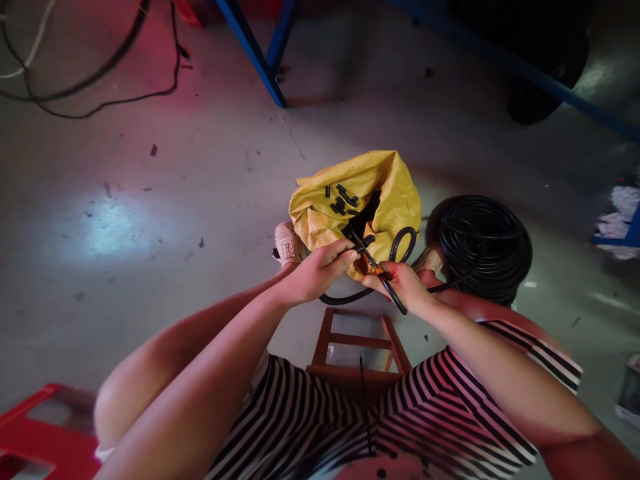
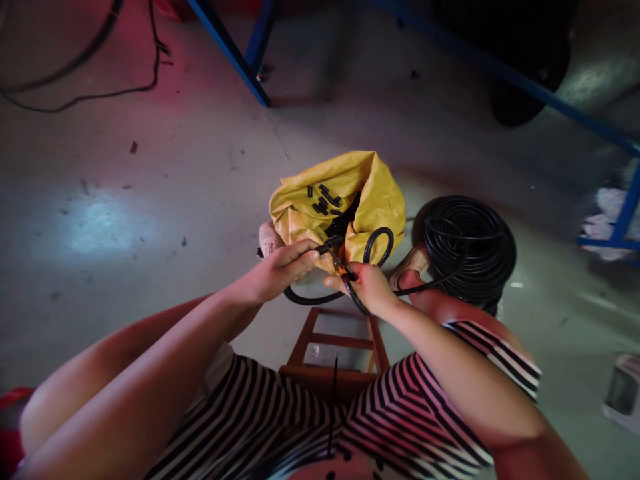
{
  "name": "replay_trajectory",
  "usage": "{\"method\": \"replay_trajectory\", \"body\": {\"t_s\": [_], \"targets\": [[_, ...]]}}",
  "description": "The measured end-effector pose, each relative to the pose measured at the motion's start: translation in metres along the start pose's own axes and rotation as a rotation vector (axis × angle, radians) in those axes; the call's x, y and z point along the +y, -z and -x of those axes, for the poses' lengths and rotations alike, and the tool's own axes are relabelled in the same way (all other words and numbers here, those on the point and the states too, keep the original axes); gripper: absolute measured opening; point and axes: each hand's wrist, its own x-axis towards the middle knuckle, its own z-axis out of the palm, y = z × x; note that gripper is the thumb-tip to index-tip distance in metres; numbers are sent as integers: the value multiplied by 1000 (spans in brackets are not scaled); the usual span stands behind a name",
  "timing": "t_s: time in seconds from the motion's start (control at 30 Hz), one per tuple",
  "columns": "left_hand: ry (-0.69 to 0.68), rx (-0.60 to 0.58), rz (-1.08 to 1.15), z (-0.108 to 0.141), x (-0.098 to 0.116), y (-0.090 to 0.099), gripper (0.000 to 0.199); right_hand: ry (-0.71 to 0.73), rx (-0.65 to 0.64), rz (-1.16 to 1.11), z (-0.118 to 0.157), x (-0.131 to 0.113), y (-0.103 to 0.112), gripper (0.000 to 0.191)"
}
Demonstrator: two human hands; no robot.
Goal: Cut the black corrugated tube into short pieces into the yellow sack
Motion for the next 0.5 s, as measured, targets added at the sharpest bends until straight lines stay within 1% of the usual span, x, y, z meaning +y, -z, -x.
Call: {"method": "replay_trajectory", "body": {"t_s": [0.17, 0.23, 0.33, 0.43, 0.5], "targets": [[105, -50, 261, -1, -3, -1, 38, -5, 27, 15, -1, 4, -3, 61], [137, -60, 324, -1, -4, 0, 39, -1, 31, 10, -1, 4, -3, 61], [144, -74, 310, -2, -5, -1, 37, 15, 18, 2, 1, 1, 0, 56], [110, -127, 223, -1, -4, -5, 36, 51, -49, 15, 2, -4, 6, 47], [90, -141, 170, -1, -2, -7, 38, 56, -68, 51, 2, -7, 10, 44]]}}
